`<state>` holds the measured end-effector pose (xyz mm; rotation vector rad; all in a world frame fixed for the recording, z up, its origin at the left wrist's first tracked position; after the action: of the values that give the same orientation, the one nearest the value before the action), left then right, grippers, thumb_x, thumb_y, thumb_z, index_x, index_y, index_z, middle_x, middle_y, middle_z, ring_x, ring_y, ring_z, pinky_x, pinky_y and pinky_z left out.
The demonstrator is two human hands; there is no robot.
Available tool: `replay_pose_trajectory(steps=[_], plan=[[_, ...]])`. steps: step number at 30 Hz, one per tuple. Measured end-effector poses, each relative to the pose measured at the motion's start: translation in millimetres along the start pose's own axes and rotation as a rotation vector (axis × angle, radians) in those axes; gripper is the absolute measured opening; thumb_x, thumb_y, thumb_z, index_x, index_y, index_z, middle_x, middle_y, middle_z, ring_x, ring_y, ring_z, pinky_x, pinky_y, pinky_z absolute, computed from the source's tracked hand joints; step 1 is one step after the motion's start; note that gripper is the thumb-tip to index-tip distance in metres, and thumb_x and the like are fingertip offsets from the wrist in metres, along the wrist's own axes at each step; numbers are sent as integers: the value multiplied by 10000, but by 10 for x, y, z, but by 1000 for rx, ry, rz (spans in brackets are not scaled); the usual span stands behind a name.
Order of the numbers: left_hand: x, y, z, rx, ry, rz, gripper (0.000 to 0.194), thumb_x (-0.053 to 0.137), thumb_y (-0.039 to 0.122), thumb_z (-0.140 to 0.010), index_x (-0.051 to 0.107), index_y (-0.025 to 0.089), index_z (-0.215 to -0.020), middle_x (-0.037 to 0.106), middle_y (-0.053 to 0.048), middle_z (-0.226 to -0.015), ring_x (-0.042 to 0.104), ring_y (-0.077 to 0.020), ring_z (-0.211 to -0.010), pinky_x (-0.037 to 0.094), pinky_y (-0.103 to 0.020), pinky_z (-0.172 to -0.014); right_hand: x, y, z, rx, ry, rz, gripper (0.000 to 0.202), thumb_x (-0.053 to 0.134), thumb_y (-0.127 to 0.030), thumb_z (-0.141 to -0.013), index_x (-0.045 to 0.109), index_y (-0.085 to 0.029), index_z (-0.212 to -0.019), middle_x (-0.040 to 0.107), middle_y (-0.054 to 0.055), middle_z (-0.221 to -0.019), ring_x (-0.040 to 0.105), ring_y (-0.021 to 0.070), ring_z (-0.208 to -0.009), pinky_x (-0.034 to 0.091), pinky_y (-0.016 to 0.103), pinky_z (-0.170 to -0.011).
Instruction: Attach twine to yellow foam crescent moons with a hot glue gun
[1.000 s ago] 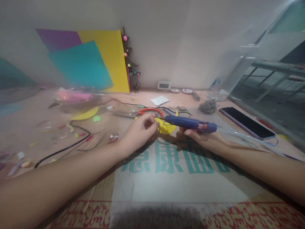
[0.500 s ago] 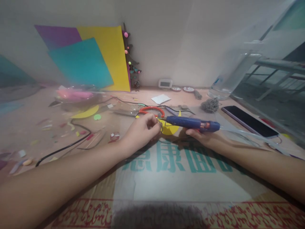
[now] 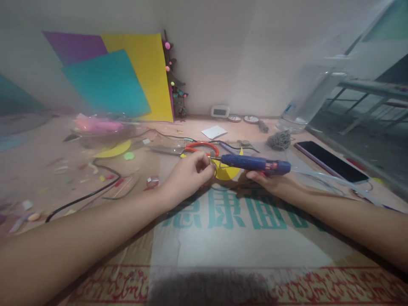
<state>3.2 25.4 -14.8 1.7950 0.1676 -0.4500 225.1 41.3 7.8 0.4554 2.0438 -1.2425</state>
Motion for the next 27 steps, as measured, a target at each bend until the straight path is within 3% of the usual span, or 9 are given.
replay_pose_trajectory(steps=[11,27], plan=[[-4,4,1,26,7,-46,145,534,229,-853,448,202,-739,540,55,-585,525,-100,-524,375,-207,-508,6,27,3,36,-14,-54,249,640,-466,-769,635,-234,-857,707,20,-814,665,211,-730,566,336,-672],[-8,21,2,48,22,-63,133,530,227,-847,462,198,-736,544,48,-592,518,-108,-540,370,-212,-514,18,77,3,70,-34,-32,256,635,-499,-775,633,-248,-827,695,24,-783,655,235,-718,551,358,-655]])
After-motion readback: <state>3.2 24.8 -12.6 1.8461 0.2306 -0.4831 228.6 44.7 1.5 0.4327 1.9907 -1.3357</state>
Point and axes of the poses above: each hand's wrist, its own z-axis away from the middle knuckle, its own x-axis out of the palm, y = z × x, the point moved 2 cm from there along -z, towards the middle knuckle
